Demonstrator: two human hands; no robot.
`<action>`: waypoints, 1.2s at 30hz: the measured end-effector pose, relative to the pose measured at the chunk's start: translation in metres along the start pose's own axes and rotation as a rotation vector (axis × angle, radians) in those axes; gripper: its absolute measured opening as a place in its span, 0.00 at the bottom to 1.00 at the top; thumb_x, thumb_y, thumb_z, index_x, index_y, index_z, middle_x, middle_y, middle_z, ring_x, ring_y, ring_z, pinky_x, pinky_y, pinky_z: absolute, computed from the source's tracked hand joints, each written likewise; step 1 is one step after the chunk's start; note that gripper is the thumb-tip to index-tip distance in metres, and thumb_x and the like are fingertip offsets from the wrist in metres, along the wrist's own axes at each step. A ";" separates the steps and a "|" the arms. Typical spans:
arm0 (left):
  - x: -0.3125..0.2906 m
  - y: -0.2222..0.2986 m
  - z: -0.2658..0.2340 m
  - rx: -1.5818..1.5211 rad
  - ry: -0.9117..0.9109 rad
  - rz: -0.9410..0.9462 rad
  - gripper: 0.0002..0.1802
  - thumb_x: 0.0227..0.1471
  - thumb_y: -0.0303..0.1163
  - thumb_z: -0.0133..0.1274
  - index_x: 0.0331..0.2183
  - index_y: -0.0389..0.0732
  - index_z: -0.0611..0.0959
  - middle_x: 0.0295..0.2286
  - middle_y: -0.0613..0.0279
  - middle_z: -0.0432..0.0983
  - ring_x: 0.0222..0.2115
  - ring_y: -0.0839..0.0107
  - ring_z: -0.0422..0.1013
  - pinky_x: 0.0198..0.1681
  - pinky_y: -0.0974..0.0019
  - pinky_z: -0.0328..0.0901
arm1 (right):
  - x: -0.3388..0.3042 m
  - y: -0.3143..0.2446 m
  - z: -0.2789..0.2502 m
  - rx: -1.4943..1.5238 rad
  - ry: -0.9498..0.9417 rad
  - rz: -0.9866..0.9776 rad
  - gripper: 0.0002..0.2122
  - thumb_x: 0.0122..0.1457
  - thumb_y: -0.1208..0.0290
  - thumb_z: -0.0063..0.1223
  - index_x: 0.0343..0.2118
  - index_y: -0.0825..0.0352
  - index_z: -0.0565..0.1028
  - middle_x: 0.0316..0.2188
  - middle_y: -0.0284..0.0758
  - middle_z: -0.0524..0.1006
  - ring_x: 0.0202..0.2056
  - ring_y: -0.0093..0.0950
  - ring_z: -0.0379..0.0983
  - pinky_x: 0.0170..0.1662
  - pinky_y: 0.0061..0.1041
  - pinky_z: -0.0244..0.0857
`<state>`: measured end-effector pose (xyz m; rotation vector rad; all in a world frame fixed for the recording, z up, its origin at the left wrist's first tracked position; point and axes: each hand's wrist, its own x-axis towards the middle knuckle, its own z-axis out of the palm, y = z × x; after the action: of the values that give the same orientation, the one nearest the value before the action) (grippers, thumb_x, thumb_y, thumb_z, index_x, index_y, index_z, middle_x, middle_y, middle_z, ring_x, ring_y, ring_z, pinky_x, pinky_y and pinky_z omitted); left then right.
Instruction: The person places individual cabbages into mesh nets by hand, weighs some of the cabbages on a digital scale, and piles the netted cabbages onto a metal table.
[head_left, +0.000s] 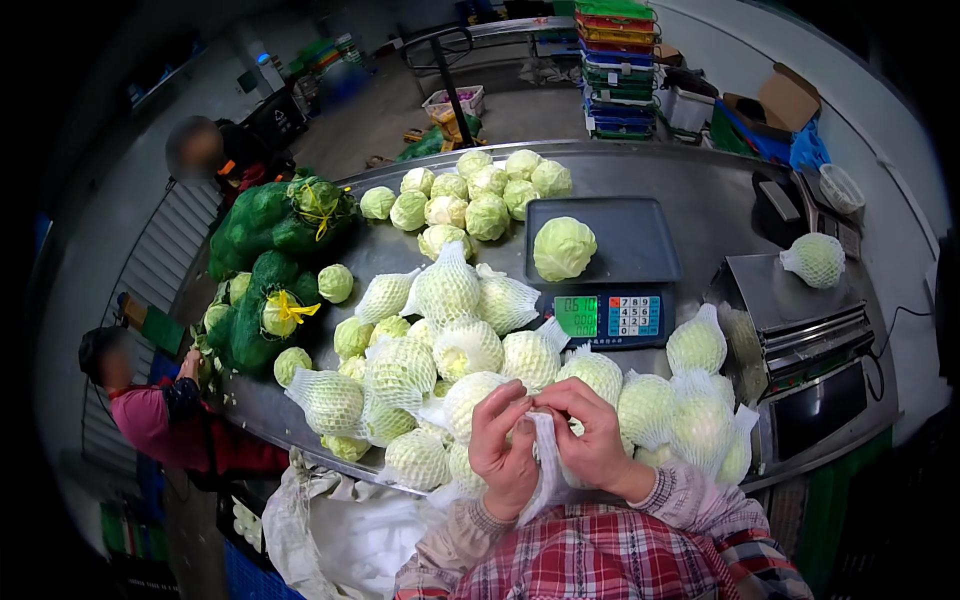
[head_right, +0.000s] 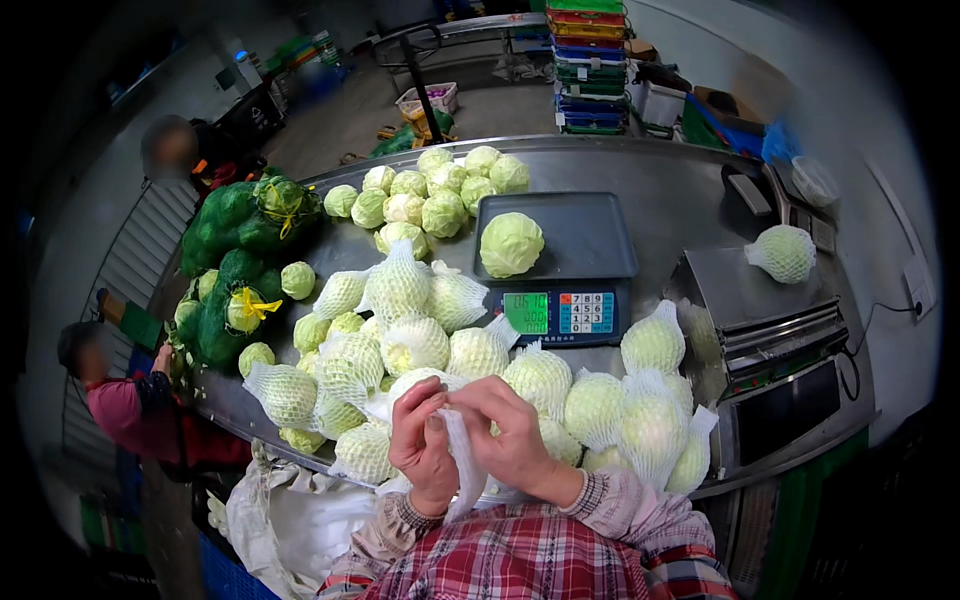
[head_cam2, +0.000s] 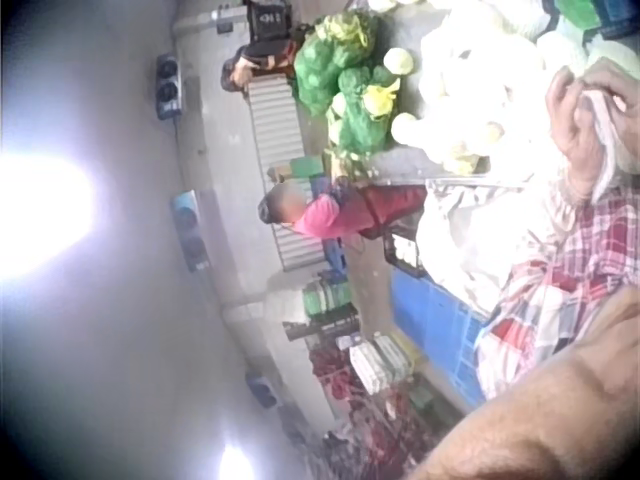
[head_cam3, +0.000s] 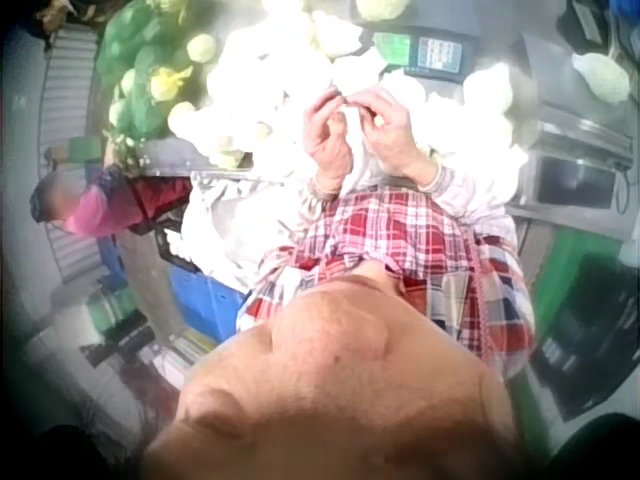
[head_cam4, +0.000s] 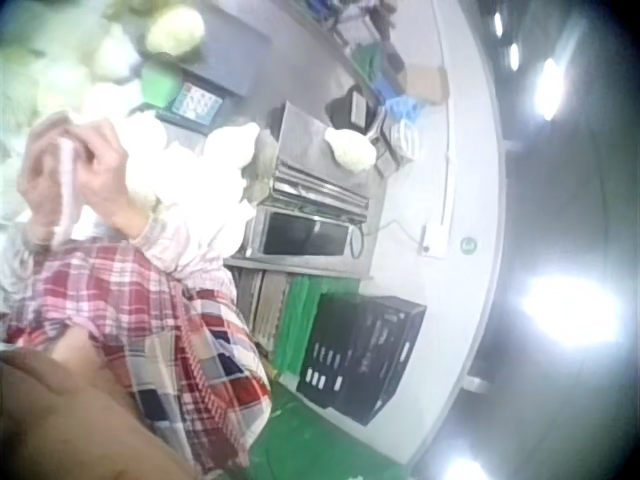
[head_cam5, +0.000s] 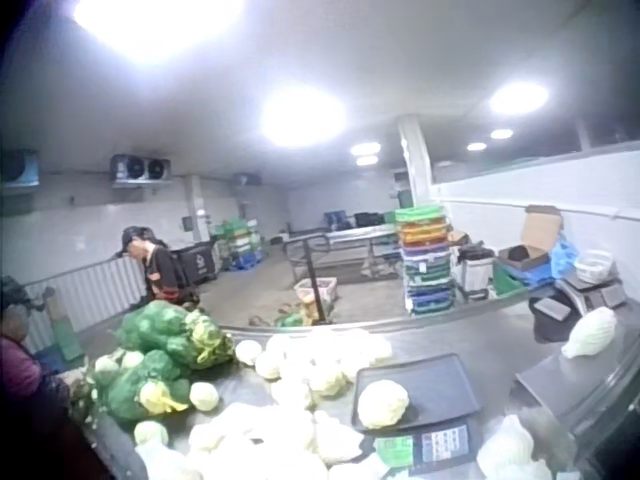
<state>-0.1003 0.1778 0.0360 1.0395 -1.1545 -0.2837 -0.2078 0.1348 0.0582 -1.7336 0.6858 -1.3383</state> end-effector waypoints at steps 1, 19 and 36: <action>-0.001 0.000 0.001 0.008 0.024 -0.048 0.09 0.51 0.23 0.52 0.36 0.32 0.77 0.37 0.50 0.73 0.39 0.62 0.70 0.45 0.66 0.63 | -0.002 0.002 0.002 -0.010 0.019 -0.012 0.04 0.54 0.83 0.47 0.32 0.71 0.72 0.31 0.37 0.72 0.31 0.23 0.69 0.33 0.19 0.63; 0.036 -0.044 0.005 -0.627 -0.248 -0.867 0.18 0.57 0.43 0.45 0.23 0.41 0.75 0.20 0.71 0.67 0.17 0.84 0.60 0.21 0.78 0.56 | 0.004 0.067 -0.070 0.552 -0.551 0.602 0.11 0.52 0.68 0.57 0.33 0.71 0.72 0.27 0.30 0.75 0.31 0.20 0.71 0.36 0.19 0.65; 0.068 -0.096 0.009 -0.646 -0.474 -0.731 0.15 0.48 0.28 0.53 0.40 0.35 0.78 0.35 0.60 0.76 0.33 0.72 0.73 0.38 0.68 0.67 | 0.060 0.117 -0.101 1.003 -0.137 0.691 0.17 0.45 0.81 0.54 0.41 0.72 0.70 0.35 0.37 0.76 0.35 0.25 0.74 0.36 0.23 0.68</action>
<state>-0.0492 0.0766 0.0017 0.7829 -0.9366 -1.4439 -0.2802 -0.0023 -0.0019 -0.6654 0.3572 -0.8129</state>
